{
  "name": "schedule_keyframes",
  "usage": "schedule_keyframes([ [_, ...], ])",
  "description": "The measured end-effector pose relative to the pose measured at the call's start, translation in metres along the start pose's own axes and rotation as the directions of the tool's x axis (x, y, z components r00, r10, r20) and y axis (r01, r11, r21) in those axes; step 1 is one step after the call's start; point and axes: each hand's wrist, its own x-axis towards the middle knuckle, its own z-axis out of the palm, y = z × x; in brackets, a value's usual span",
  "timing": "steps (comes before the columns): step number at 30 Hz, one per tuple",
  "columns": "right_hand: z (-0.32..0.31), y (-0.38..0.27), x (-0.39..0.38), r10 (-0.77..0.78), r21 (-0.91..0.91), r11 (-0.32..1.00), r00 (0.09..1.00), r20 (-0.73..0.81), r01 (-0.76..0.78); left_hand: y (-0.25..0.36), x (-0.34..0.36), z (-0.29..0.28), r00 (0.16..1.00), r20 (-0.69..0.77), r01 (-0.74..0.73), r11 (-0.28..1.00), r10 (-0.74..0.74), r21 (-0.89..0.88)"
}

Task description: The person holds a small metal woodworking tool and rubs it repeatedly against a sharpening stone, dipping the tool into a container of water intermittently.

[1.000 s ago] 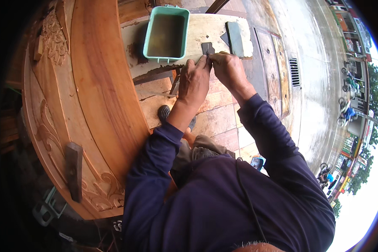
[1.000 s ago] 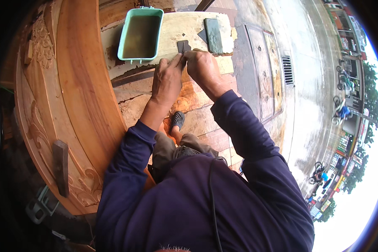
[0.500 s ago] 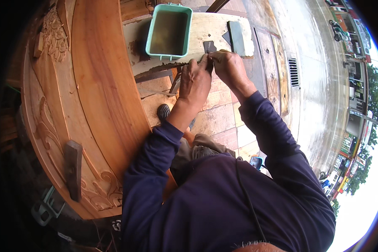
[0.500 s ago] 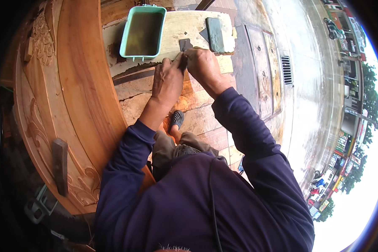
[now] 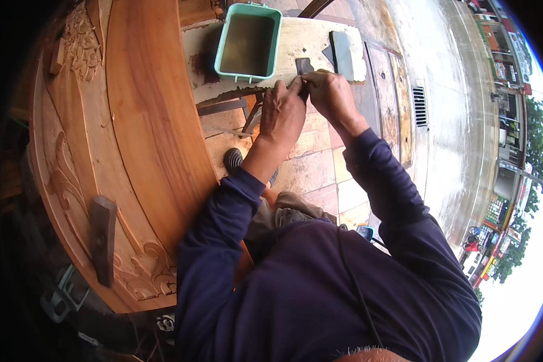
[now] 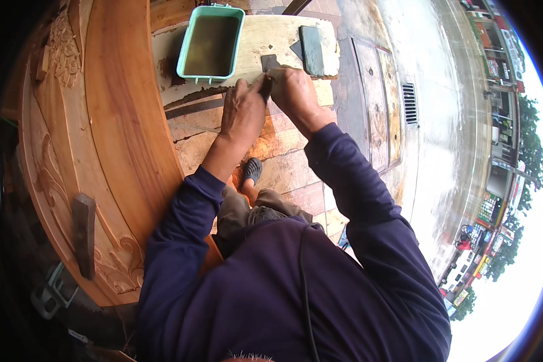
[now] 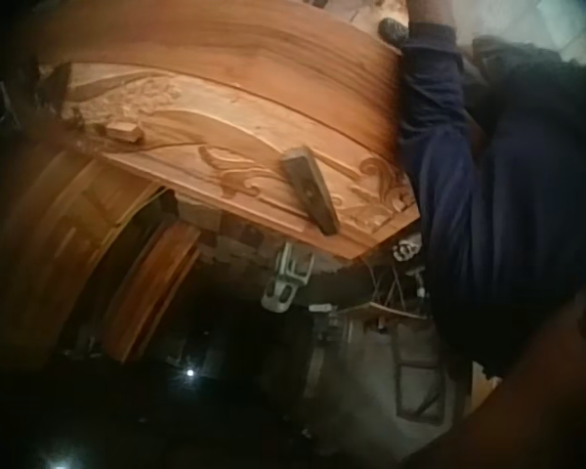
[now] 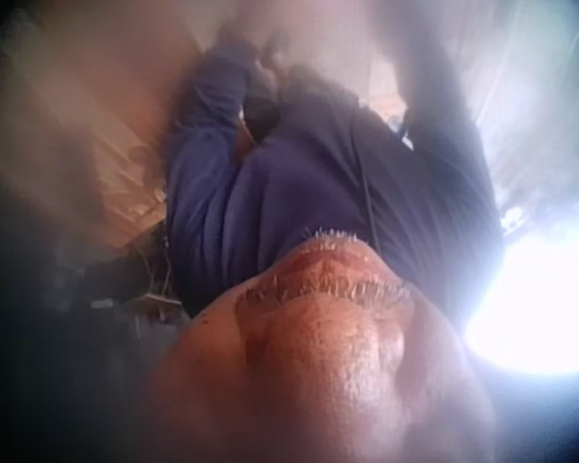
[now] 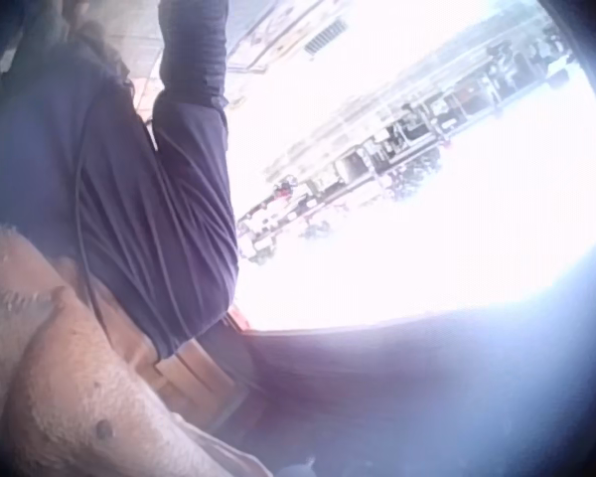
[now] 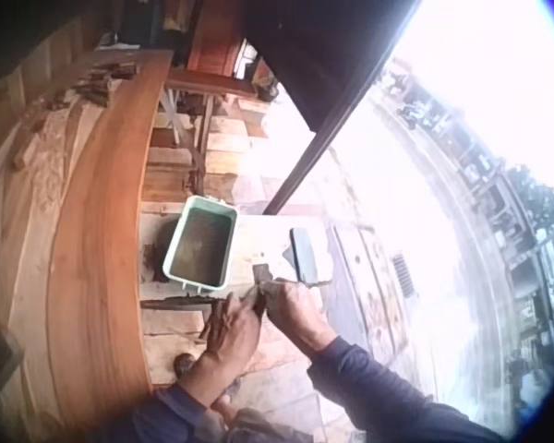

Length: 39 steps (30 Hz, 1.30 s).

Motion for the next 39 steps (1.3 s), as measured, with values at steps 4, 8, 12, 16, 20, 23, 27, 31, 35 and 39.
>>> schedule_keyframes([
  [4, -0.007, 0.009, 0.028, 0.116, 0.007, 0.993, 0.993, 0.019, -0.116, -0.008, -0.002, 0.012, 0.947, -0.091, -0.289, 0.939, 0.309, 0.186],
  [8, 0.001, -0.003, 0.005, 0.001, -0.011, 1.0, 1.0, -0.02, -0.002, -0.018, 0.003, 0.016, 0.989, -0.074, -0.128, 0.991, 0.131, 0.047],
  [12, -0.006, 0.009, 0.033, 0.108, -0.05, 0.993, 0.994, 0.036, -0.106, -0.007, 0.003, 0.008, 0.969, -0.075, -0.226, 0.966, 0.236, 0.125],
  [16, 0.002, 0.004, 0.01, -0.072, -0.004, 0.997, 0.995, -0.075, 0.072, -0.015, 0.006, 0.006, 0.973, -0.04, -0.22, 0.969, 0.226, 0.113],
  [20, -0.007, 0.003, 0.024, 0.071, 0.033, 0.997, 0.997, -0.006, -0.07, -0.012, 0.001, 0.011, 0.965, -0.042, -0.249, 0.957, 0.258, 0.151],
  [23, -0.003, -0.004, 0.002, -0.045, -0.052, 0.998, 0.998, -0.038, 0.043, -0.005, 0.0, 0.005, 1.0, -0.002, -0.005, 1.0, 0.005, -0.018],
  [27, -0.005, 0.007, 0.038, 0.109, 0.018, 0.994, 0.994, 0.0, -0.109, -0.01, 0.006, 0.007, 0.975, -0.047, -0.209, 0.971, 0.215, 0.116],
  [31, 0.003, 0.013, 0.013, 0.007, -0.015, 1.0, 0.999, -0.048, -0.007, -0.019, 0.006, 0.011, 0.95, -0.116, -0.276, 0.954, 0.289, 0.114],
  [35, -0.01, 0.032, 0.046, 0.032, -0.074, 0.996, 0.974, -0.222, -0.05, -0.004, 0.002, 0.02, 0.988, -0.02, -0.15, 0.985, 0.152, 0.08],
  [39, -0.041, 0.002, 0.031, 0.11, 0.085, 0.993, 0.941, -0.321, -0.088, -0.014, 0.007, 0.012, 0.955, -0.018, -0.288, 0.936, 0.297, 0.202],
])
